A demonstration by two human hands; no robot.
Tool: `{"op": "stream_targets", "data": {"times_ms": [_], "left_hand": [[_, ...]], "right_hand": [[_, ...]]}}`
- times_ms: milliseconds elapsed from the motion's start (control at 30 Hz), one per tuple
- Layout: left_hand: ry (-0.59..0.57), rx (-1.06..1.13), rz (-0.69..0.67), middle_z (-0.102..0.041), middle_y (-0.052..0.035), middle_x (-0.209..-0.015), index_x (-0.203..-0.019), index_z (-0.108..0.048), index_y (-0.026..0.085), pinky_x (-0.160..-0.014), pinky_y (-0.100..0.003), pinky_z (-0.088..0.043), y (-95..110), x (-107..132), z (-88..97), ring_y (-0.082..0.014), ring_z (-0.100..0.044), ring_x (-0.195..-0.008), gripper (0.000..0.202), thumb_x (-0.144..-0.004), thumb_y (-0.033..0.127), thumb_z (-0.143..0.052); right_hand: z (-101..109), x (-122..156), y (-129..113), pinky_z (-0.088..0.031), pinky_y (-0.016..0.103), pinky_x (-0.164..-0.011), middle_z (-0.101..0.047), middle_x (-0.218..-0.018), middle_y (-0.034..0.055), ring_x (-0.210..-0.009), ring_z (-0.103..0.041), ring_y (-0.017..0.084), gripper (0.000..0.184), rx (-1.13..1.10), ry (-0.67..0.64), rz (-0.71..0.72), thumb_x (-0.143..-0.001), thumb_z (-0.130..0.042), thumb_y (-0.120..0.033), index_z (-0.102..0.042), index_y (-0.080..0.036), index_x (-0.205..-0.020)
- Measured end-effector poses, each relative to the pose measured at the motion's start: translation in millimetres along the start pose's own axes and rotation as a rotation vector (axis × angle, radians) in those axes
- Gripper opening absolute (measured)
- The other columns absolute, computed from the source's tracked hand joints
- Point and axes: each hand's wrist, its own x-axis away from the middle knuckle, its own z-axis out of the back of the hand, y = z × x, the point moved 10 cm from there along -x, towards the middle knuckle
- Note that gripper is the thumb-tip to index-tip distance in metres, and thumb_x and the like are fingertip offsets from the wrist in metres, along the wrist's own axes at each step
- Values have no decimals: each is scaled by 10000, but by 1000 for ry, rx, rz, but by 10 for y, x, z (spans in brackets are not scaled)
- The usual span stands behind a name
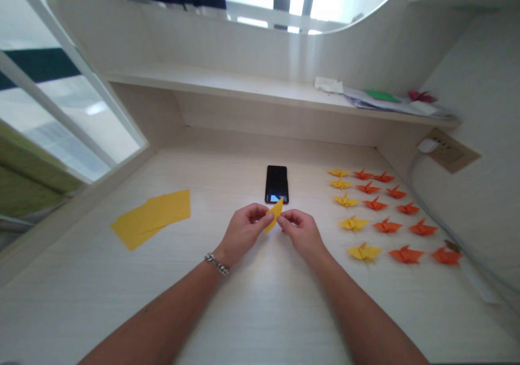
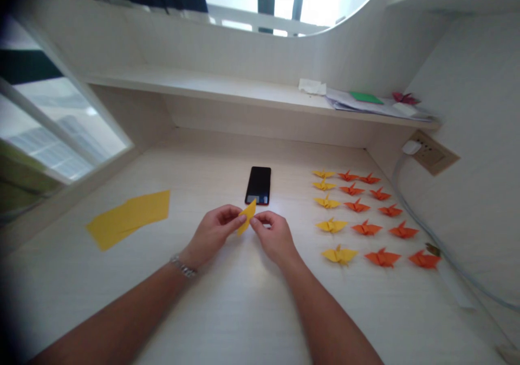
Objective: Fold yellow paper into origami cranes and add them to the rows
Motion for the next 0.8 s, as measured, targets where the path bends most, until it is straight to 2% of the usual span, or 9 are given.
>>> {"op": "stream_targets", "data": {"times_ms": [67, 167, 333, 433, 567, 667, 800], "left_hand": [[25, 21, 5, -673, -65, -799, -838, -648, 121, -670, -257, -492, -7, 0, 26, -154, -612, -721, 220, -736, 315, -669], [-4, 35, 16, -684, -79, -824, -864, -658, 113, -693, -271, -499, 5, 13, -10, -162, -623, -740, 231, -741, 308, -668], [-93, 130, 44, -692, -97, -924, -983, -645, 115, -735, -314, -521, 37, 45, -121, -177, -641, -776, 315, -716, 274, -695], [-93, 133, 36, -686, -109, -968, -995, -640, 111, -778, -337, -520, 49, 47, -122, -192, -643, -828, 340, -691, 243, -714], [-64, 99, 54, -696, -93, -880, -997, -633, 113, -739, -334, -536, 23, 49, -82, -180, -653, -765, 333, -695, 233, -705], [-69, 82, 44, -696, -72, -819, -1008, -624, 125, -722, -325, -544, 40, 60, -84, -174, -658, -741, 327, -710, 242, -693], [-30, 66, 2, -697, -78, -859, -970, -642, 133, -707, -318, -551, 87, 63, -54, -176, -660, -742, 286, -719, 265, -688]], "right_hand": [[-32, 7, 9, -461, 256, -596, -649, -713, 24, -652, -578, 148, 204, -18, -38, -23, -686, -687, -349, -656, -161, -758], [-56, 18, -42, -471, 254, -575, -642, -679, 11, -617, -587, 140, 215, -143, -63, -39, -677, -697, -325, -625, -161, -796], [20, 10, -121, -463, 246, -549, -636, -622, 4, -541, -570, 119, 211, -199, 20, -4, -654, -716, -281, -611, -150, -784], [34, 2, -74, -477, 252, -551, -642, -643, -1, -553, -585, 127, 268, -213, 24, -13, -655, -715, -277, -603, -164, -870], [95, 5, -97, -507, 275, -607, -681, -814, 35, -697, -632, 167, 369, -69, 33, 29, -655, -718, -271, -622, -197, -1003], [110, 16, -180, -511, 298, -664, -698, -865, 64, -744, -636, 187, 240, 84, 26, 94, -694, -687, -276, -694, -184, -915], [120, 21, -199, -510, 301, -643, -713, -812, 60, -702, -641, 190, 209, 100, 41, 108, -695, -689, -275, -716, -180, -879]]}}
